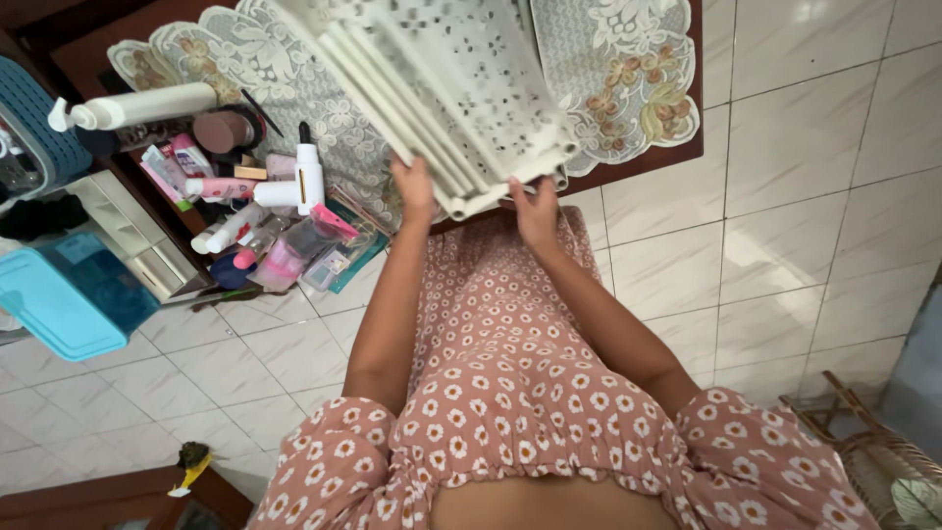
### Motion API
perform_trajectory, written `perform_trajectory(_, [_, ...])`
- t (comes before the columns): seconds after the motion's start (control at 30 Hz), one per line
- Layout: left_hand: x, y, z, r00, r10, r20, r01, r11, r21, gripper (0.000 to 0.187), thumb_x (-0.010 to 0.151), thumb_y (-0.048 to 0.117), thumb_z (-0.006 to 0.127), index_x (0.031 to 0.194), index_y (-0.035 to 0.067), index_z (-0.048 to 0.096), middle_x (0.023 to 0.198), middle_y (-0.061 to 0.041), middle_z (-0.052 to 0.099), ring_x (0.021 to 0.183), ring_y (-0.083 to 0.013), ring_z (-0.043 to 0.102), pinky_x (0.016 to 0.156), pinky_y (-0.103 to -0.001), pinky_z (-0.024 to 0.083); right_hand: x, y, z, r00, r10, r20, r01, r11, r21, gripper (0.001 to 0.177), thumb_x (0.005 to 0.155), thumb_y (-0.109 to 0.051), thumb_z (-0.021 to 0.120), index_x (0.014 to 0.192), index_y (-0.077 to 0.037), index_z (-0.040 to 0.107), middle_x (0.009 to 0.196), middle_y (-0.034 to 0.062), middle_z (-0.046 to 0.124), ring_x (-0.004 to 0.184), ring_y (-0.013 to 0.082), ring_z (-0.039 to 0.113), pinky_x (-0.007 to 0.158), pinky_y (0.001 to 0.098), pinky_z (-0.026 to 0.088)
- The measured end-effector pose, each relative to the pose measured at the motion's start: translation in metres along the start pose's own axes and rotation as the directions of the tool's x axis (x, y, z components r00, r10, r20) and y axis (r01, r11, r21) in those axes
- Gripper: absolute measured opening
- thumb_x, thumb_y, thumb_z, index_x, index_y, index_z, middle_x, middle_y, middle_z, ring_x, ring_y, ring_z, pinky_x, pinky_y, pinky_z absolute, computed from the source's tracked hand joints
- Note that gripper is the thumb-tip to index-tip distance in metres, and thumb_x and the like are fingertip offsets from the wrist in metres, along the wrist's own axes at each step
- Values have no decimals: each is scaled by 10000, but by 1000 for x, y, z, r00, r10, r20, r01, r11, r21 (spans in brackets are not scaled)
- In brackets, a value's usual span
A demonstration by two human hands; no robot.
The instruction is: The person assembles a white plastic storage rack by inserting cylindrical rods into perforated trays. They align the trays, insert the rods, and secure them by hand. The process is repeated for multiple sections of the rack.
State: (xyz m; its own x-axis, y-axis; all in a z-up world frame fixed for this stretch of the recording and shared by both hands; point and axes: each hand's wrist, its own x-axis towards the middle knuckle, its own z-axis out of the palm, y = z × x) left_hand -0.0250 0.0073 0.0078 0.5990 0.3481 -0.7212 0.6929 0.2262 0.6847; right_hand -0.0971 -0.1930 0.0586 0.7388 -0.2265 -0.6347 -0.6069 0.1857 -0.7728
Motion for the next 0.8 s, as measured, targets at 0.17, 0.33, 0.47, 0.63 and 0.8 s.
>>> perform_trajectory(0.17, [30, -7, -57, 995, -18, -93, 6, 993, -121, 552, 882, 4, 493, 1419, -36, 374, 1226, -199, 594, 1052, -282, 642, 936, -419, 583, 31, -30, -52, 656, 475, 586, -80, 816, -572, 356, 1014, -346, 652, 1116, -10, 708, 949, 151, 767, 791, 173, 727, 673, 299, 584])
perform_trajectory(0.33, [29, -13, -96, 991, 11, -134, -34, 985, -171, 423, 827, 7, 522, 1247, -30, 554, 1056, -132, 651, 909, -236, 635, 788, -380, 558, 116, -28, -138, 883, 357, 306, -34, 697, -716, 265, 967, -262, 679, 1141, -64, 708, 960, 74, 765, 795, 165, 707, 717, 331, 574])
perform_trajectory(0.47, [14, -16, -105, 996, 69, -57, -79, 975, -207, 443, 812, -2, 514, 1250, -30, 575, 1094, -111, 660, 944, -220, 639, 831, -361, 551, 170, -14, -142, 933, -28, 358, 281, 679, -678, 194, 973, -161, 751, 1125, -41, 741, 1021, 114, 750, 872, 203, 713, 765, 353, 570])
perform_trajectory(0.63, [-6, -21, -94, 998, 51, -24, -54, 992, -113, 495, 807, -6, 489, 1294, -37, 573, 1126, -121, 647, 958, -217, 611, 844, -347, 526, 193, 2, -105, 953, -50, 299, 218, 797, -563, 276, 903, -134, 834, 1120, -19, 709, 950, 92, 760, 800, 163, 726, 681, 303, 581])
perform_trajectory(0.8, [-17, -32, -80, 999, 26, 19, -24, 992, -127, 467, 850, 18, 499, 1314, -2, 549, 1167, -106, 662, 999, -189, 642, 884, -325, 540, 196, 9, -94, 971, 69, 227, 54, 868, -493, 247, 956, -135, 771, 1173, -39, 703, 935, 70, 760, 761, 114, 724, 618, 259, 566])
